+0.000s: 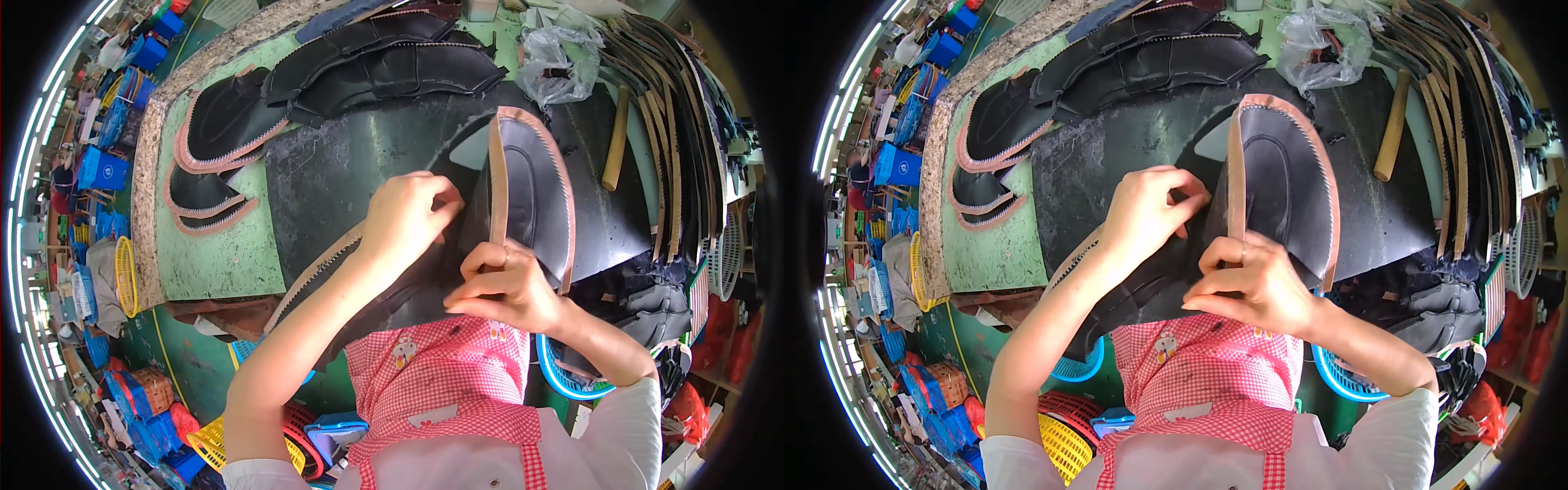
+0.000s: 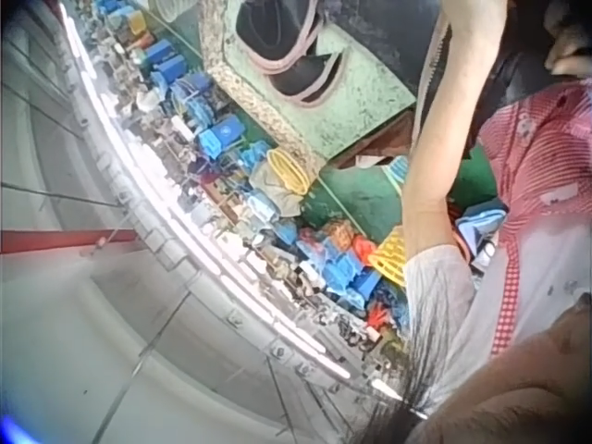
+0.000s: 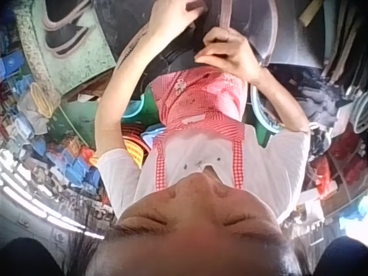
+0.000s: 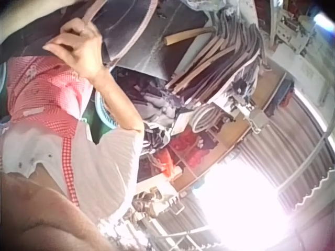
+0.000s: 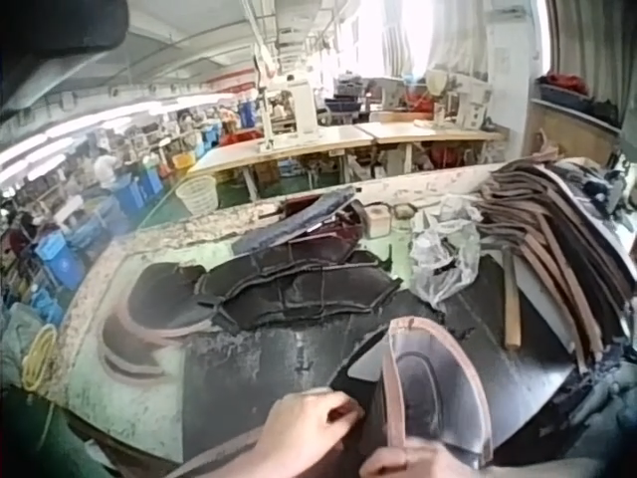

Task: Assembling and aligning leather components for shoe manufacturing at a workbench.

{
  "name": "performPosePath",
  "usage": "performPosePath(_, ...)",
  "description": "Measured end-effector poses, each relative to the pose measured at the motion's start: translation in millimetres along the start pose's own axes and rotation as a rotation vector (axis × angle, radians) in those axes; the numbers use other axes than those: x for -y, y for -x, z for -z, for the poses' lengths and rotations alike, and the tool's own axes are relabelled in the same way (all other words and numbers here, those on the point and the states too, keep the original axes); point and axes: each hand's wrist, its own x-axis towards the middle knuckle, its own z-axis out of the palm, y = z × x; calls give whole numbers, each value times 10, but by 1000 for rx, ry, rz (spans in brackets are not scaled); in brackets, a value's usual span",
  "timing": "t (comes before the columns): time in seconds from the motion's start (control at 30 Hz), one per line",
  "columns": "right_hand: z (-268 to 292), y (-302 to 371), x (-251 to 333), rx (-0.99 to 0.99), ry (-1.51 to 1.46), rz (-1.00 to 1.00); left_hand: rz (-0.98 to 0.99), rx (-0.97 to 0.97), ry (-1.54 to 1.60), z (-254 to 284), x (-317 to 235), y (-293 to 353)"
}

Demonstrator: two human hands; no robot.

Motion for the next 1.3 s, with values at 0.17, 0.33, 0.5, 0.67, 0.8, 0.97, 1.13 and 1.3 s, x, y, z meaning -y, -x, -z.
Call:
performPosePath(0.17, 45, 230, -188, -435, -923, -388, 225, 108, 342, 239, -78, -34)
performPosePath(0.33, 27, 166, -185, -322, -811, -383, 119, -187, -124, 458, -19, -137)
performPosePath(0.5, 58, 189, -128, -271, -779, -382, 99, 137, 1, 386, -53, -25)
performPosePath(0.67, 193, 211, 383, 187, -688, -570, 73, 19, 514, 667, -470, 209)
performPosePath(0.8, 224, 82, 680, -121, -44, -219, -68, -215, 693, 826, -1078, -138)
performPosePath(0.97, 1211, -194, 810, -646, 370, -311, -391, -190, 1018, 508, -1648, -991)
performPosePath(1.13, 3336, 4, 641, -1069, 647, -179, -446, -21, 371, 1018, -1375, -1459)
performPosePath(1.3, 4500, 917, -441, -833, 915, -326, -168, -151, 29, 1394, 243, -1669)
